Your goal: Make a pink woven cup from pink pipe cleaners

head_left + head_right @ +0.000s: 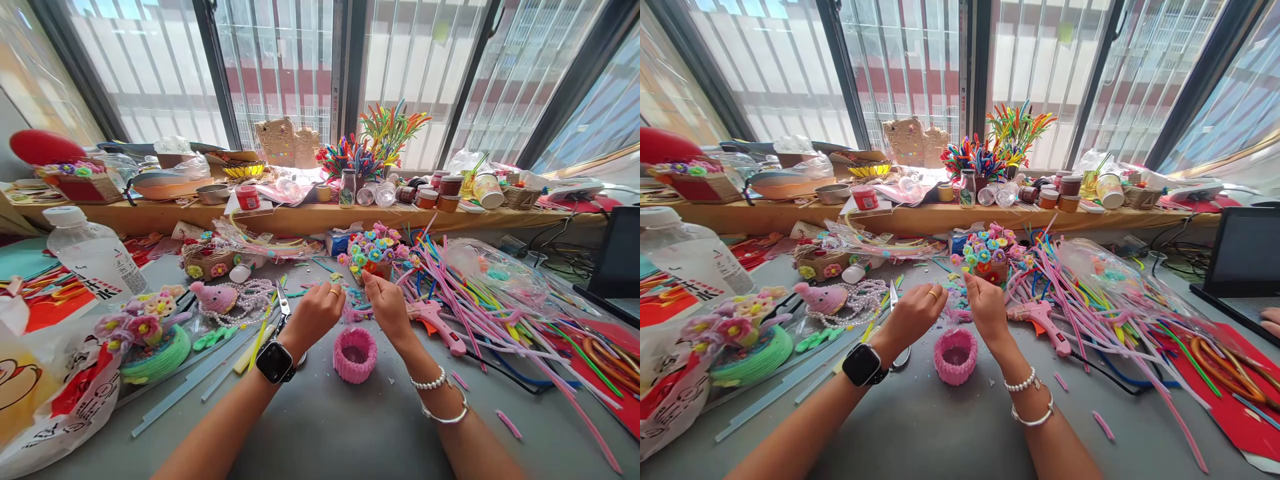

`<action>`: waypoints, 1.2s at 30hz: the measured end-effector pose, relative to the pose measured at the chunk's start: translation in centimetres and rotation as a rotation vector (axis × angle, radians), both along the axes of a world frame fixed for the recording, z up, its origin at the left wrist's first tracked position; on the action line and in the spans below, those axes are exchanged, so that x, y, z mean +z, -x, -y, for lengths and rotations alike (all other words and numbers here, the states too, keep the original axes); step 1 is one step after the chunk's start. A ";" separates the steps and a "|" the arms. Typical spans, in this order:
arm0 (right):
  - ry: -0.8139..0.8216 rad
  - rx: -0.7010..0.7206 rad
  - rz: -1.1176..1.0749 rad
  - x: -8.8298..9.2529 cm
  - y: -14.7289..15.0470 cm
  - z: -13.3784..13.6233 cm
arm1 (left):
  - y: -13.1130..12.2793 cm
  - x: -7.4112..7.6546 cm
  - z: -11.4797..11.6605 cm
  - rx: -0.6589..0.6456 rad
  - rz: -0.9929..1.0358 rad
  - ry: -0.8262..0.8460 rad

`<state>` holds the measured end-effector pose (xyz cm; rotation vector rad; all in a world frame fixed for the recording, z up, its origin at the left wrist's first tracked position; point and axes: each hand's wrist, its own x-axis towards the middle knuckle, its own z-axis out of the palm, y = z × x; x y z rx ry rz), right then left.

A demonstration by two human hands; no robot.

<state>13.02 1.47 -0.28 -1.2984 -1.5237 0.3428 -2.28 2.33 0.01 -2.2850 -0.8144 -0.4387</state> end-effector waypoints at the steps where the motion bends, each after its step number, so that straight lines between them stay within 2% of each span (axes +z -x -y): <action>1: -0.009 -0.002 0.006 0.0 0.0 0.0 | -0.1 0.0 0.0 -0.003 0.007 0.005; 6: -0.014 0.013 -0.013 0.1 -0.1 0.0 | -0.3 0.1 -0.1 0.007 0.028 0.018; 9: 0.003 0.049 -0.070 0.2 -0.2 0.0 | -0.3 0.2 -0.2 0.037 0.138 0.078; 11: 0.012 0.061 -0.136 0.1 -0.3 -0.1 | -0.2 0.3 -0.2 0.077 0.343 0.190; 13: 0.006 0.084 -0.226 0.0 -0.4 -0.3 | 0.0 0.3 -0.3 0.100 0.639 0.373; 17: -0.063 0.111 -0.342 -0.3 -0.5 -0.8 | 0.5 -0.2 -0.7 0.054 1.274 0.882; 19: -0.078 0.140 -0.344 -0.3 -0.5 -0.7 | 0.6 -0.5 -0.8 0.022 1.496 1.051; 21: -0.087 0.174 -0.326 -0.1 -0.4 -0.5 | 0.7 -0.7 -0.9 -0.010 1.631 1.128; 26: -0.110 0.154 -0.159 0.8 0.1 0.5 | 0.4 -0.9 -0.6 -0.063 1.753 1.200; 30: -0.063 0.241 -0.124 0.9 1.1 1.1 | 0.1 -0.8 -0.3 -0.060 1.732 1.241; 33: -0.136 0.248 0.011 0.8 1.8 1.3 | 0.0 -0.9 -0.2 -0.062 1.681 1.258; 36: -0.194 0.197 0.160 0.4 2.3 1.4 | -0.1 -1.0 -0.1 -0.048 1.700 1.238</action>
